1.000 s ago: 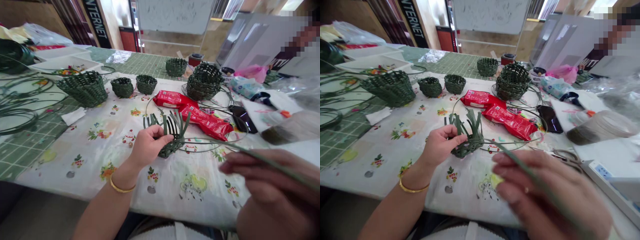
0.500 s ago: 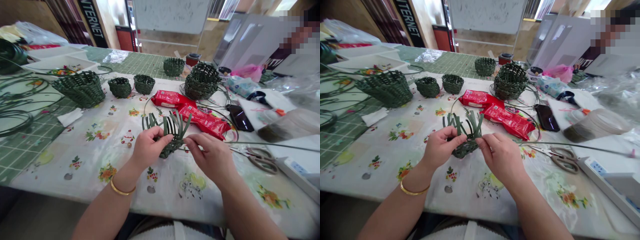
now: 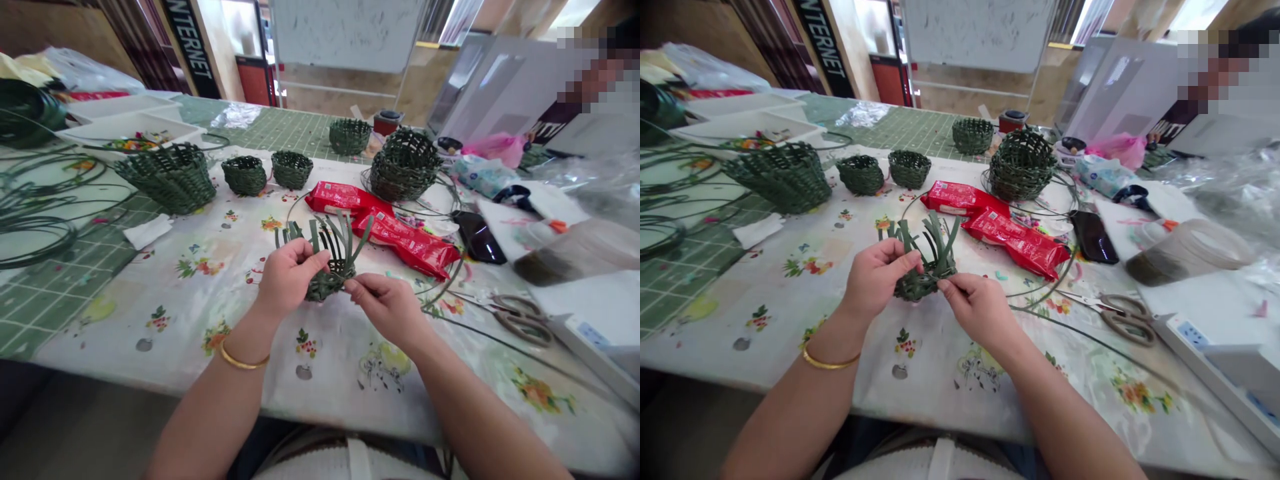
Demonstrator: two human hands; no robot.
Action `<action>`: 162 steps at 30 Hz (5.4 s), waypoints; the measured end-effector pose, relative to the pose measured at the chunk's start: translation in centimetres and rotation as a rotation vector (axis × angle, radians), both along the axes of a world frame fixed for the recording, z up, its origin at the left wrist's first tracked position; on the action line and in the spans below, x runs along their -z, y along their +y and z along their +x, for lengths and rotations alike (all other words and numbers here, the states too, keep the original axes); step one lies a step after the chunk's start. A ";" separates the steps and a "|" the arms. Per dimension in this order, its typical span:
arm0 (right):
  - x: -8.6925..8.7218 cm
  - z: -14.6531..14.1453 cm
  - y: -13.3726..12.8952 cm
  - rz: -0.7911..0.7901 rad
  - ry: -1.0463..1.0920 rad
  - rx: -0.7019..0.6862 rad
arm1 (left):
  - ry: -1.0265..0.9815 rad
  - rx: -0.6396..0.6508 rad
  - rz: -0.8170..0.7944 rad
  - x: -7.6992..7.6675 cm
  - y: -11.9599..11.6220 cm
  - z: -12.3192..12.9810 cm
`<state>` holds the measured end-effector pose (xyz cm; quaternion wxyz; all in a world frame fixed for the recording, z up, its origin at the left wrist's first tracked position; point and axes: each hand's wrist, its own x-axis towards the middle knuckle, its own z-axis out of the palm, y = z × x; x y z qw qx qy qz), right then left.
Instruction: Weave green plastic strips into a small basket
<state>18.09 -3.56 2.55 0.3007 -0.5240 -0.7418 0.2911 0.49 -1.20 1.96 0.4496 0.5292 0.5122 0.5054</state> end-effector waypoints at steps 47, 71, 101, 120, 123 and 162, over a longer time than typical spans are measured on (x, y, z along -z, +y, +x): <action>0.9 0.2 0.1 0.216 -0.069 0.005 | 0.510 0.099 0.361 0.5 0.7 -0.2; -0.2 1.8 1.2 -0.327 0.629 0.083 | 0.768 0.159 0.817 1.2 0.6 0.2; 0.2 0.8 0.1 0.401 -0.046 0.154 | 0.851 -0.002 0.805 0.7 0.0 1.0; 0.8 -0.4 -0.7 0.335 -0.010 0.176 | 0.809 -0.053 0.758 1.0 0.3 1.0; 0.9 -0.5 -0.6 0.269 0.018 0.186 | 0.815 -0.048 0.771 1.0 0.4 0.9; -1.6 6.3 2.1 0.383 -0.311 0.234 | 0.802 0.186 0.929 -0.1 0.1 0.8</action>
